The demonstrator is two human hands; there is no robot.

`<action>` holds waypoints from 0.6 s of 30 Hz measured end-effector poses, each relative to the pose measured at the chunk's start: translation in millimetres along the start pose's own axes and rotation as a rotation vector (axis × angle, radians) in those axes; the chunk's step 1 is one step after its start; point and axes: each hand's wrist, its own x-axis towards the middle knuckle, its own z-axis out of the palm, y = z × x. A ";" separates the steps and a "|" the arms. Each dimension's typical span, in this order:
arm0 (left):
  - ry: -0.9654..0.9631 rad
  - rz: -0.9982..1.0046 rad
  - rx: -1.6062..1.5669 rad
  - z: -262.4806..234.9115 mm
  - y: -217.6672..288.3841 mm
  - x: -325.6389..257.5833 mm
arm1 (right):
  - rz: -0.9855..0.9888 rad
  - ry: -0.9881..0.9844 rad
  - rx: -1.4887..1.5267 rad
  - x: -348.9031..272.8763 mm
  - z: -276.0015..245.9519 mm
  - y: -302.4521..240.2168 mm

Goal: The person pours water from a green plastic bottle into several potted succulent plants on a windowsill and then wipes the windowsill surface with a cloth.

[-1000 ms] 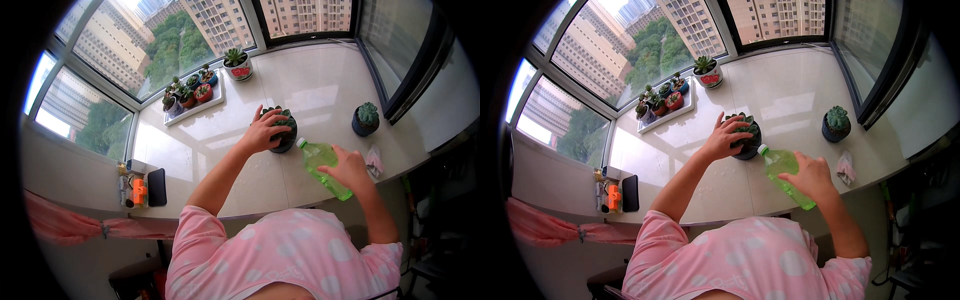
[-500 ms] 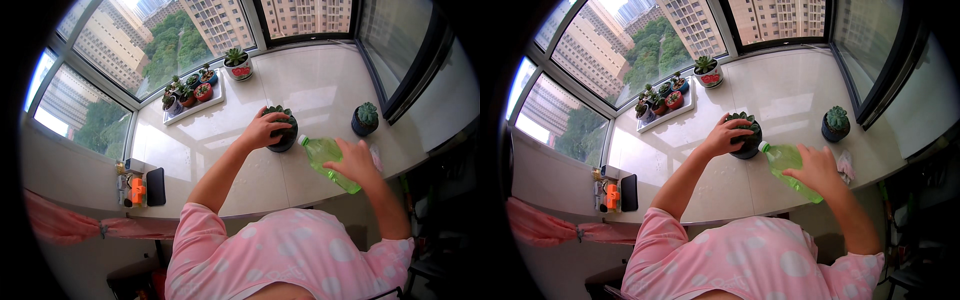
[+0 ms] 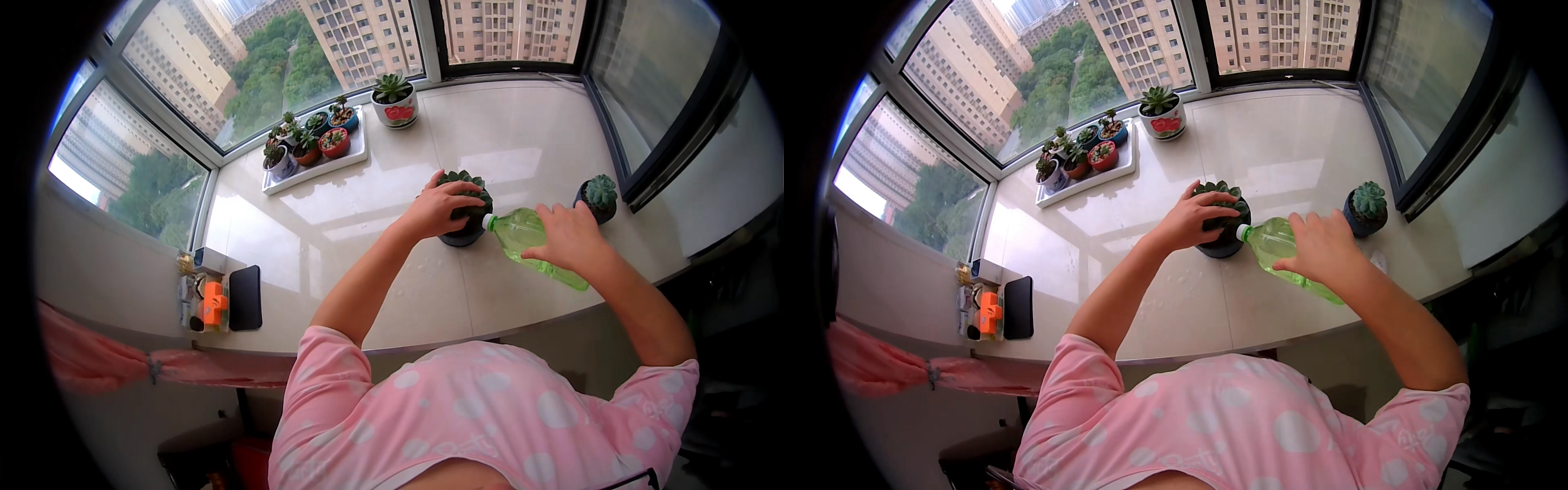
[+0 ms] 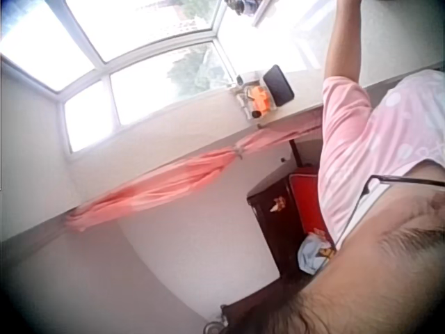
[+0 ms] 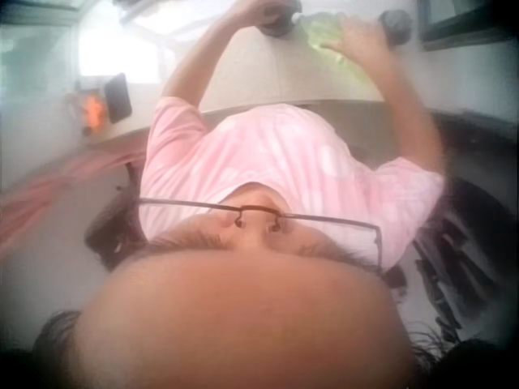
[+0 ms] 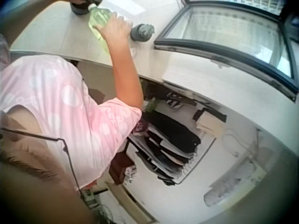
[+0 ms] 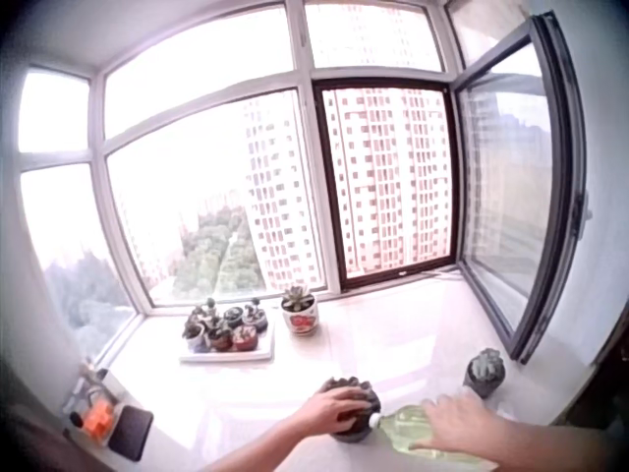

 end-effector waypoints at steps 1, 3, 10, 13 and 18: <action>0.005 0.004 -0.004 -0.2 0.1 -0.3 | 0.000 0.000 -0.002 0.1 0.3 -0.8; 0.012 0.008 -0.009 -0.1 0.0 -0.8 | -0.005 0.054 0.005 -0.4 3.4 -1.0; 0.001 0.002 0.000 -0.1 -1.9 -0.6 | -0.012 0.076 -0.007 -6.8 6.5 2.0; -0.004 -0.006 -0.007 0.0 -2.3 -0.1 | 0.014 0.038 0.003 -10.2 1.5 1.0; -0.021 -0.027 -0.020 -1.4 -1.5 0.7 | 0.010 0.051 0.021 -13.0 1.8 -1.2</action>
